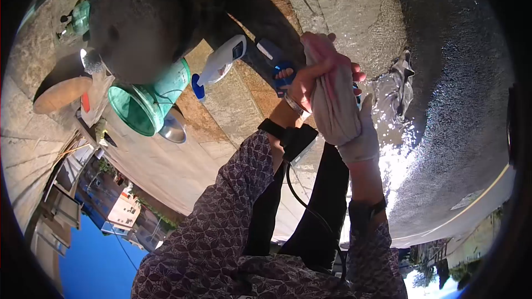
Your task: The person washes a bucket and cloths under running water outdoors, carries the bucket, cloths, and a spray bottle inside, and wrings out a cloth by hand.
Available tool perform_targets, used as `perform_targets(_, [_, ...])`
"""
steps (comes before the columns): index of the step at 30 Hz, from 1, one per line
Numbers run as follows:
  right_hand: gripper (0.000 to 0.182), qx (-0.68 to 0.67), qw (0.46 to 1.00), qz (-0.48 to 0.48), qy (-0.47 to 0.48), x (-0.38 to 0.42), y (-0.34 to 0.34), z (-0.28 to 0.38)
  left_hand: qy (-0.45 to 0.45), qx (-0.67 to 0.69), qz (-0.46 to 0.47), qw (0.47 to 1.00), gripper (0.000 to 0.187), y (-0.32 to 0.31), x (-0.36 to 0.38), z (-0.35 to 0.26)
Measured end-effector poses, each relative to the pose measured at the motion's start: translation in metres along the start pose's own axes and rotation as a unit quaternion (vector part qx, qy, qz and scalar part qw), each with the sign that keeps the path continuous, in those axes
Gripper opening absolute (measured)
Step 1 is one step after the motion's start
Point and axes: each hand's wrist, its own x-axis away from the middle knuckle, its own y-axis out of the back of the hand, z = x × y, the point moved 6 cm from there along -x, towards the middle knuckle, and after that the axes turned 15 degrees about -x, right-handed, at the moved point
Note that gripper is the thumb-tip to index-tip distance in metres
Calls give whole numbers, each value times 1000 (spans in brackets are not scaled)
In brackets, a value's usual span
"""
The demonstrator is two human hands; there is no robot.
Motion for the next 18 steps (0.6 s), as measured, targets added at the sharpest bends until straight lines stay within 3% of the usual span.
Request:
perform_targets(2, [65,260,962,55,63,-2,5,18,-16,-140,-103,985,46,10,-7,-7])
perform_targets(3, [52,449,877,122,-118,-3,1,28,-12,-136,-102,985,46,8,-13,-6])
perform_targets(4, [52,449,878,118,-116,-9,5,28,18,-263,-157,952,44,13,-19,-7])
perform_targets(5, [42,623,760,181,21,-15,-12,24,46,-386,-208,897,43,17,-23,-10])
perform_targets(6, [35,756,591,234,157,-18,-31,17,45,-387,-205,898,43,15,-26,-10])
perform_targets(7, [22,859,440,224,132,-36,-35,10,-13,-500,-232,834,41,11,-27,-22])
perform_targets(8, [22,860,440,224,134,-42,-41,8,-71,-602,-256,753,39,7,-28,-32])
perform_targets(9, [22,911,322,224,126,-45,-44,3,-91,-659,-253,703,46,13,-30,-32])
perform_targets(10, [23,948,199,220,115,-47,-45,-3,-92,-659,-253,702,46,18,-34,-31])
perform_targets(11, [28,955,259,136,39,-54,-40,1,21,-737,-261,623,51,26,-39,-25])
perform_targets(12, [28,956,258,136,41,-51,-42,-2,132,-796,-262,529,57,34,-40,-18])
perform_targets(14, [28,959,281,-31,-2,-49,-36,13,154,-791,-258,533,64,34,-38,-10])
perform_targets(16, [26,967,254,3,16,-56,-12,20,179,-783,-255,538,71,43,-39,2])
perform_targets(18, [27,954,85,273,88,-41,-9,2,38,-791,-150,592,78,37,-44,15])
